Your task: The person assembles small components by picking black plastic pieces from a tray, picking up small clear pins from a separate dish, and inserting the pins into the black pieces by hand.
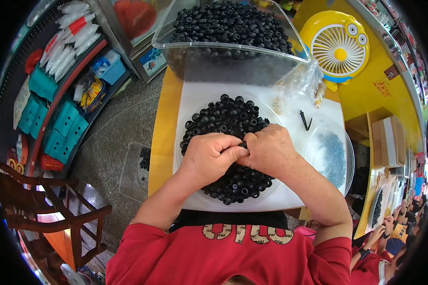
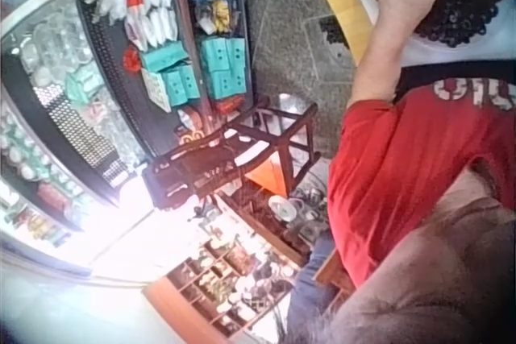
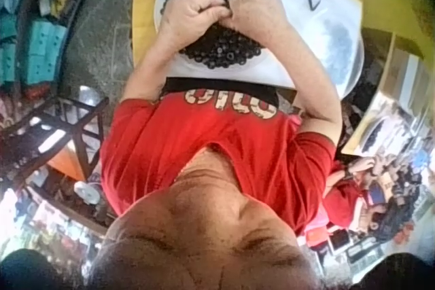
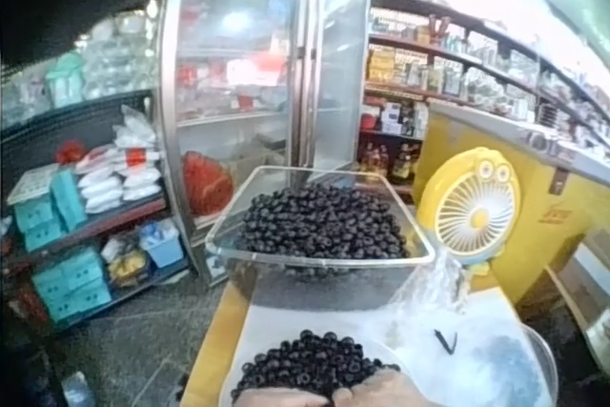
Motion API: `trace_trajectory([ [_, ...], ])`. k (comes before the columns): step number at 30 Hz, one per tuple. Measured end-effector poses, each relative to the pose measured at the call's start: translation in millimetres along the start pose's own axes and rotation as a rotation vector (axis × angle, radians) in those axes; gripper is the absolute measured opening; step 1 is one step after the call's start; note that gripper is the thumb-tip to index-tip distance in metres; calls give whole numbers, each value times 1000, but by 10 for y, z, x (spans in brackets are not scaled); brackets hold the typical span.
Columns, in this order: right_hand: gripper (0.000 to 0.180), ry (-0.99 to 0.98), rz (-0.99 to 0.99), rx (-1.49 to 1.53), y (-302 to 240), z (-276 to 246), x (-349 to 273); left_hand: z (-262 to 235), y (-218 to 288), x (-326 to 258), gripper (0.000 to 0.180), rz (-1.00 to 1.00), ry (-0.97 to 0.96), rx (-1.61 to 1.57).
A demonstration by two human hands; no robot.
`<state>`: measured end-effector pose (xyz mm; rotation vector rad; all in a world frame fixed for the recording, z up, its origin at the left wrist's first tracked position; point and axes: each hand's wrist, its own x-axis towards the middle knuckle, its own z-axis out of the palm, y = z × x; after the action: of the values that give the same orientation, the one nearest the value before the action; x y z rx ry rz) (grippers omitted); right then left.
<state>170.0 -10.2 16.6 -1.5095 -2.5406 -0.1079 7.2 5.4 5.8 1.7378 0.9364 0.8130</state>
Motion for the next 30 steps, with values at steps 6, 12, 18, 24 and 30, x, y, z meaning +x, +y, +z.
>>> trace_trajectory([
  [6,33,-3,-1,61,-13,30,-44,8,21,27,15,39,15,16],
  [12,42,-241,361,143,108,-414,-135,-96,-3,86,20,23,194,-17],
  [18,23,152,668,294,597,-611,-1080,-870,720,989,24,423,465,428],
  [24,19,230,975,377,741,-591,-1757,-193,585,762,18,246,132,310],
  [30,18,264,907,336,793,-500,-1946,371,111,372,17,237,-208,954],
])
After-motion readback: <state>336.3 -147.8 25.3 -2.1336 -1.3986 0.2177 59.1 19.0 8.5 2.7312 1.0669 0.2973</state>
